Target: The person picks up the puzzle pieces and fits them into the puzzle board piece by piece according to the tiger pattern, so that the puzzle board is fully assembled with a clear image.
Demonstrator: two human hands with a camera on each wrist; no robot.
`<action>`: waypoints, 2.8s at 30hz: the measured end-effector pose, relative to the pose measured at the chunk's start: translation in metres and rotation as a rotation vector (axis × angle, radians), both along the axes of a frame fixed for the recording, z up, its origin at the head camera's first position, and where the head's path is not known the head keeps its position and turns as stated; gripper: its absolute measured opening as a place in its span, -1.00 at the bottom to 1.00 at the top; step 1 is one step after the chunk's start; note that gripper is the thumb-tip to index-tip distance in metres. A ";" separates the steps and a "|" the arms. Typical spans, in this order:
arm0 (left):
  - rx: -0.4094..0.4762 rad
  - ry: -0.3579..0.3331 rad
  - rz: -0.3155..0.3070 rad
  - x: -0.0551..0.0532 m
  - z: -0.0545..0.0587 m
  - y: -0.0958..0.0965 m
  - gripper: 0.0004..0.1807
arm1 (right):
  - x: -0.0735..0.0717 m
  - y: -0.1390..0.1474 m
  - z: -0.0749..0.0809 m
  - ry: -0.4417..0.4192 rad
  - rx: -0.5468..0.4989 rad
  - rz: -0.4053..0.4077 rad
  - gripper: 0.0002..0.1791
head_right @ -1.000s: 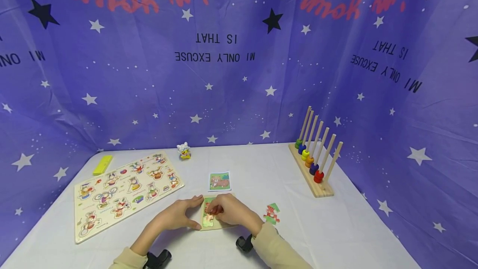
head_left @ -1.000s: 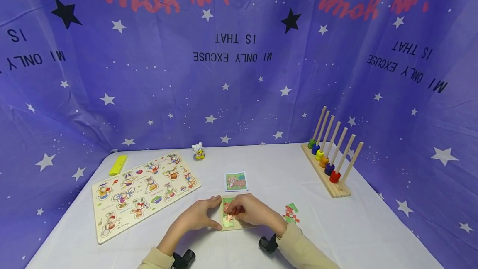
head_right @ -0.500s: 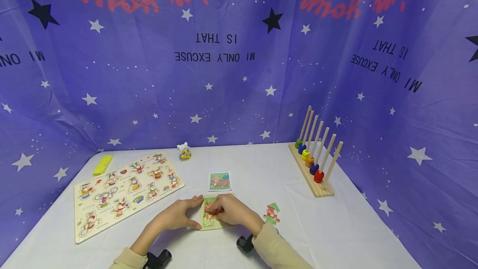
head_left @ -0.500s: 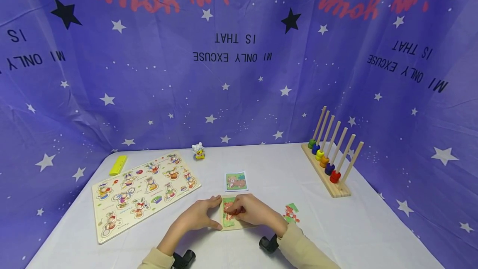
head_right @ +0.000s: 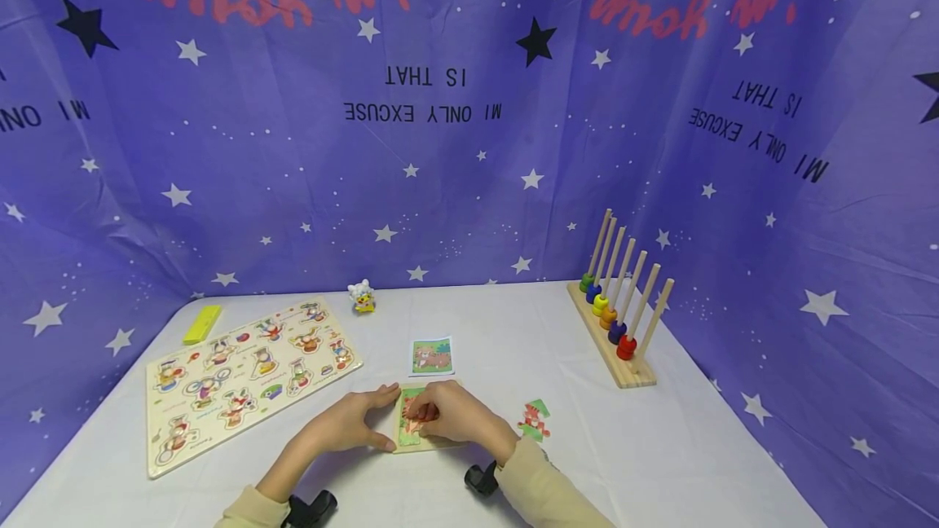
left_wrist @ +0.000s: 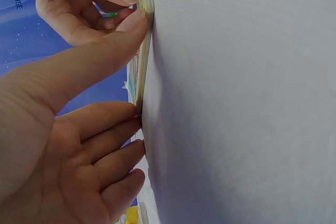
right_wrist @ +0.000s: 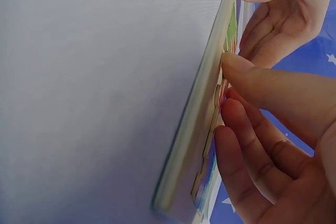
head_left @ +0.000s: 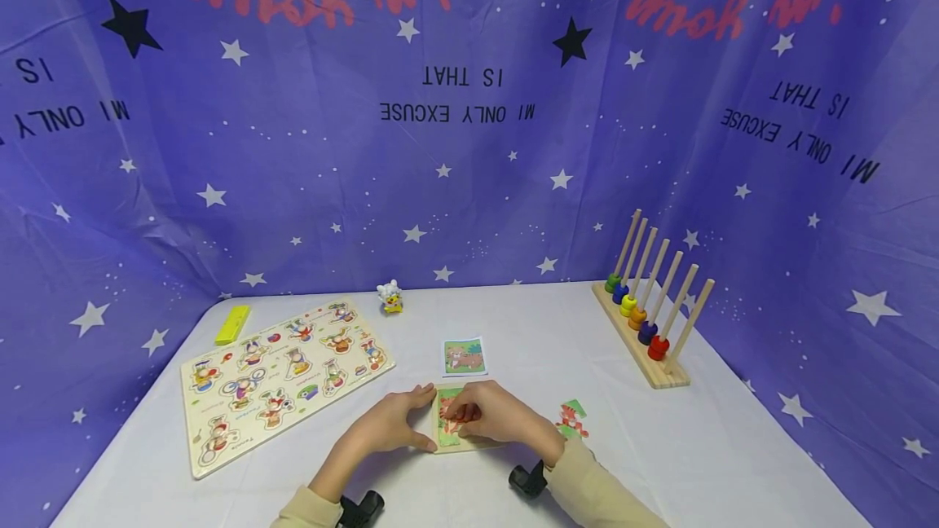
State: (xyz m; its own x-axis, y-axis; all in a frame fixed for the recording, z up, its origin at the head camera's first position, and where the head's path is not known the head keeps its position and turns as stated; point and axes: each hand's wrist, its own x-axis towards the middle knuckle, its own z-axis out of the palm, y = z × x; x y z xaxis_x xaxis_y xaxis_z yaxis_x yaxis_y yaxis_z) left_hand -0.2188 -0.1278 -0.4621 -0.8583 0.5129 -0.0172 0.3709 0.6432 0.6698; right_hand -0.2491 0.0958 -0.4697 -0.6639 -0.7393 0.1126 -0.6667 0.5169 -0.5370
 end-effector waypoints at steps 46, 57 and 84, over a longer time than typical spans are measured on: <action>-0.017 0.014 -0.005 -0.002 -0.003 -0.001 -0.06 | -0.009 0.001 -0.003 -0.076 -0.055 -0.014 -0.85; -0.005 0.013 -0.004 -0.001 -0.006 -0.001 -0.05 | -0.010 0.001 -0.003 -0.041 -0.059 0.007 -0.84; -0.019 0.012 -0.001 -0.002 -0.004 -0.001 -0.06 | -0.009 0.000 -0.001 -0.061 -0.063 0.000 -0.88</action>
State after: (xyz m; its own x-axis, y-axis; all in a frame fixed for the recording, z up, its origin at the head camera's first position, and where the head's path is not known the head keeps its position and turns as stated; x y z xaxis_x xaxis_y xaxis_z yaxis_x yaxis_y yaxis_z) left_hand -0.2207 -0.1288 -0.4664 -0.8582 0.5131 -0.0162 0.3796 0.6554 0.6530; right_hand -0.2585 0.0960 -0.4708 -0.6709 -0.7321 0.1181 -0.6316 0.4807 -0.6083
